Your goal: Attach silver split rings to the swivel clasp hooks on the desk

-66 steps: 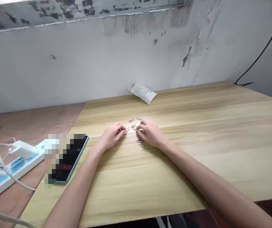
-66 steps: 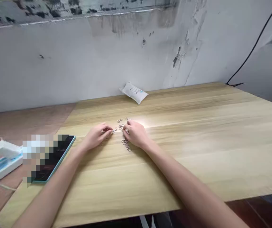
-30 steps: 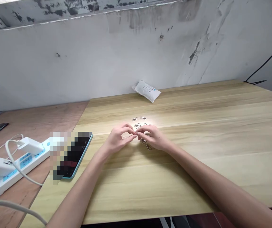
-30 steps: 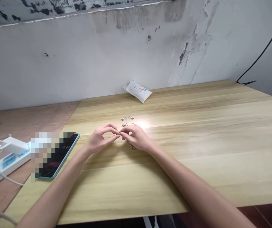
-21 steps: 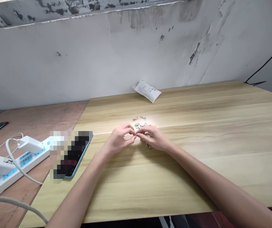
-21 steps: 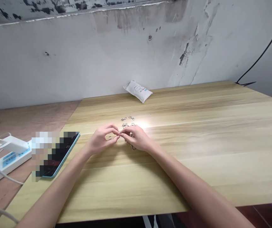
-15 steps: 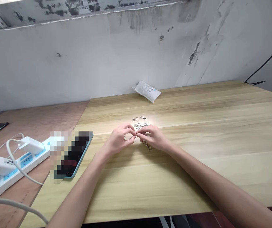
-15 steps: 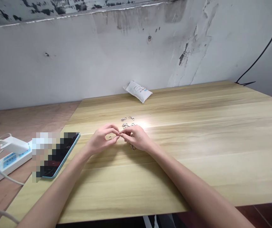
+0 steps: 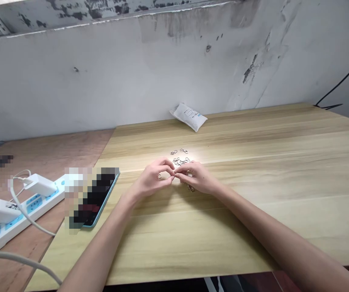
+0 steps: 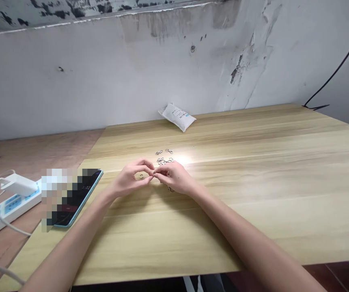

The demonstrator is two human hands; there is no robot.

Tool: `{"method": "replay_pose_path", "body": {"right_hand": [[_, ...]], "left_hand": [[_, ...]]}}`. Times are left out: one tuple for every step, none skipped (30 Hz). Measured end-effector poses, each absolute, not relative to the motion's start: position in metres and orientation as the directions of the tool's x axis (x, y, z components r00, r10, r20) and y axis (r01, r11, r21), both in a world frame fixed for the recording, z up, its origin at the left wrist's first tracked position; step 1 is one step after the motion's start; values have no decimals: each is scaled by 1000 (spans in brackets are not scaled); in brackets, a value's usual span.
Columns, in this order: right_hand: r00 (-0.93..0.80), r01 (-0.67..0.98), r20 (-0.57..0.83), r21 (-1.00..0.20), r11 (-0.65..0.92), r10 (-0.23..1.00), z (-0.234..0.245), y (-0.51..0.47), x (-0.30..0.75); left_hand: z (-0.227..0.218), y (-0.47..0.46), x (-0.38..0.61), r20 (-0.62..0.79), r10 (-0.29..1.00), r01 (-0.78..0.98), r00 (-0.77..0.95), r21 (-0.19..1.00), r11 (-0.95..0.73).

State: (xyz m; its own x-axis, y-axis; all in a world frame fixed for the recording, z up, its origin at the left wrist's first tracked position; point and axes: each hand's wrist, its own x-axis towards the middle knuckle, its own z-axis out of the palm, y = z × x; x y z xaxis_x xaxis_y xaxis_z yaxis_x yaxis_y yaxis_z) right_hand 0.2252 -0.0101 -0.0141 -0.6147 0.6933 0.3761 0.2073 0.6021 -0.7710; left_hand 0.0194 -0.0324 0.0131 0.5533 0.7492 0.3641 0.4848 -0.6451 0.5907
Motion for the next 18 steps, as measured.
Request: {"method": "replay_pose_path", "body": {"right_hand": [[-615,214,378,-765,607,692,-15,-10,225],[-615,222,378,-759,612,692,-15,-9,225],[-614,234,377,-752,616,694,-16,-9,225],[-610,249,378,-743,621,697,-17,-9,225],[-597,270,386,-729,629,704,-18,-9,224],[-570,299,404,-709,639,715,-18,-9,224],[-532,334,435,-681,651,727,-19,-9,223],[-489,373,472,-647,665,734,-19,-10,222],[-454,408,513,-608,681,729,-19,-11,220],[-435,435,550,-565,701,713,-19,-12,219],[-436,454,579,-520,724,689,-18,-13,218],[-451,464,600,-475,748,661,-17,-14,217],[-472,468,615,-433,770,632,-16,-14,217],[-494,469,623,-397,789,607,-16,-14,217],[-511,472,628,-365,802,587,-15,-14,217],[-526,477,630,-337,812,571,-15,-13,218],[-538,482,631,-314,818,559,-15,-11,220],[-549,488,629,-294,822,551,-14,-10,221]], "left_hand": [[13,-32,19,362,749,486,554,590,-645],[13,-32,20,360,753,496,551,584,-642],[12,-32,20,357,759,516,544,571,-639],[11,-32,20,355,766,545,536,548,-635],[11,-31,20,354,774,580,526,516,-630],[10,-31,21,358,780,616,513,479,-626],[9,-30,21,368,785,647,499,444,-620],[8,-30,21,380,789,674,483,414,-612],[8,-29,21,394,794,697,462,392,-600],[7,-29,21,405,803,718,437,381,-583],[7,-29,22,412,814,736,410,377,-562],[8,-29,22,416,824,750,385,380,-542],[8,-29,23,416,833,759,364,387,-524],[8,-30,23,415,842,762,345,400,-509],[9,-30,23,412,850,761,329,417,-497],[9,-30,24,407,858,756,314,439,-485],[9,-30,24,401,866,747,299,466,-474],[10,-30,23,392,875,736,284,496,-461]]}}
